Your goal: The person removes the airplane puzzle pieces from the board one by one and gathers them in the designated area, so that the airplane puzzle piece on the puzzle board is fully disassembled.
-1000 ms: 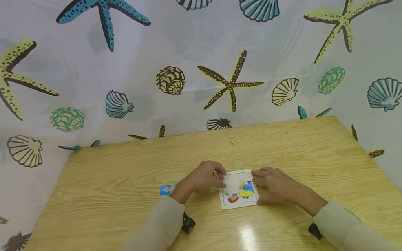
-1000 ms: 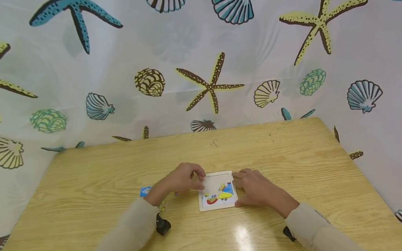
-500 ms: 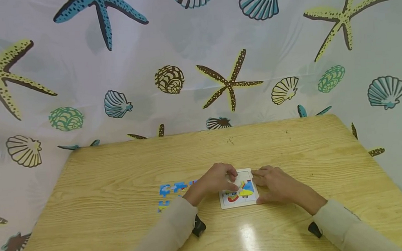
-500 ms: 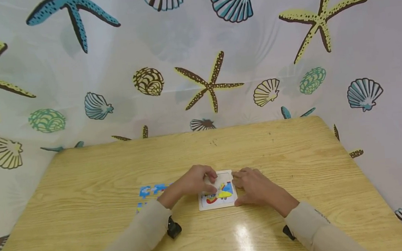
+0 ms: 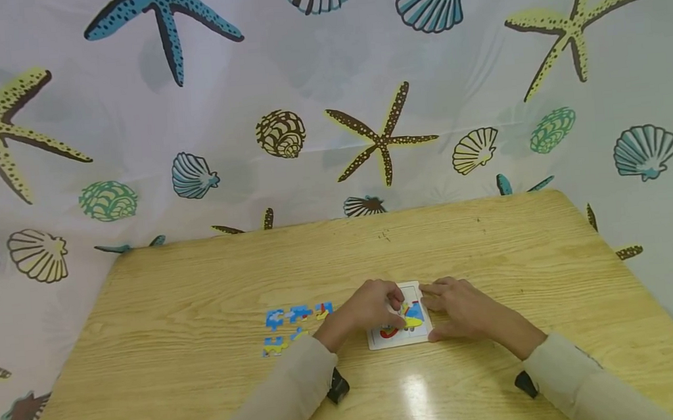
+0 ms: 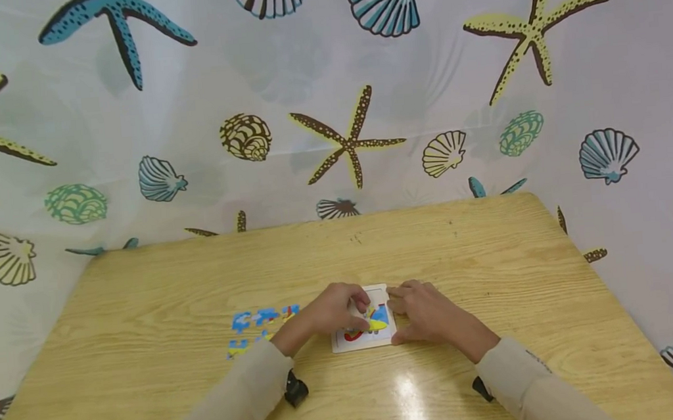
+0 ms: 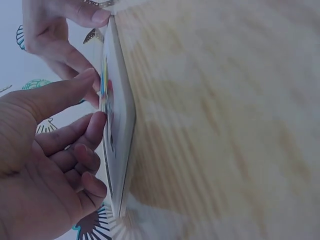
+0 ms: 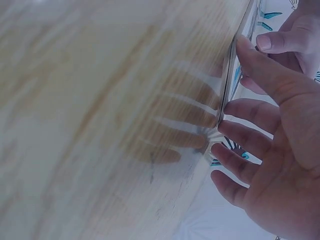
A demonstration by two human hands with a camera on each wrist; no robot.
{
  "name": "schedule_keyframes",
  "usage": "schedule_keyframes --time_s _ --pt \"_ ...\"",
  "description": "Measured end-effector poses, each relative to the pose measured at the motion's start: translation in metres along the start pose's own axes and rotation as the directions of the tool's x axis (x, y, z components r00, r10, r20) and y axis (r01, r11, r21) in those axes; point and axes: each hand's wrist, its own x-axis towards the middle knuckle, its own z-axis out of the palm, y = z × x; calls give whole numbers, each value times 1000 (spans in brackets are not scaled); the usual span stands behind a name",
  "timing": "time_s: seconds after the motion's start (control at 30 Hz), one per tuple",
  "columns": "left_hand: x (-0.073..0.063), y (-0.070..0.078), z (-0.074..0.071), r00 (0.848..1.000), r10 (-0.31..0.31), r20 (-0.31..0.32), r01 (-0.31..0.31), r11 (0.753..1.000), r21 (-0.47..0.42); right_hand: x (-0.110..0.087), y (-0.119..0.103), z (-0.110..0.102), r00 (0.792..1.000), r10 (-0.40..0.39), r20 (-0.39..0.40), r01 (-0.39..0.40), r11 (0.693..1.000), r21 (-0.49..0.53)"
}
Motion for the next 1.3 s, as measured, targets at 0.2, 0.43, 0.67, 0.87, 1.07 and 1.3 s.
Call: schedule_keyframes --time_s 0.2,0.43,0.67,0.87,1.07,1.3 --pt "1 7 7 998 -43 -35 45 997 66 -1 -1 -1 1000 6 6 -6 1000 4" --pt "3 15 10 995 -74 -63 81 990 118 -1 -2 -1 1000 21 9 -21 1000 15" --pt "4 14 11 994 -89 -63 95 991 95 -1 -2 -1 1000 31 2 -31 999 26" --pt "2 15 11 995 -74 -71 81 992 96 -1 -2 -1 1000 31 2 -31 999 32" --pt "0 14 12 995 -34 -90 45 992 121 -1 -2 -1 1000 28 3 -28 999 23" --pt "-3 13 12 990 37 -134 -17 989 146 -1 -2 -1 1000 21 5 -21 1000 20"
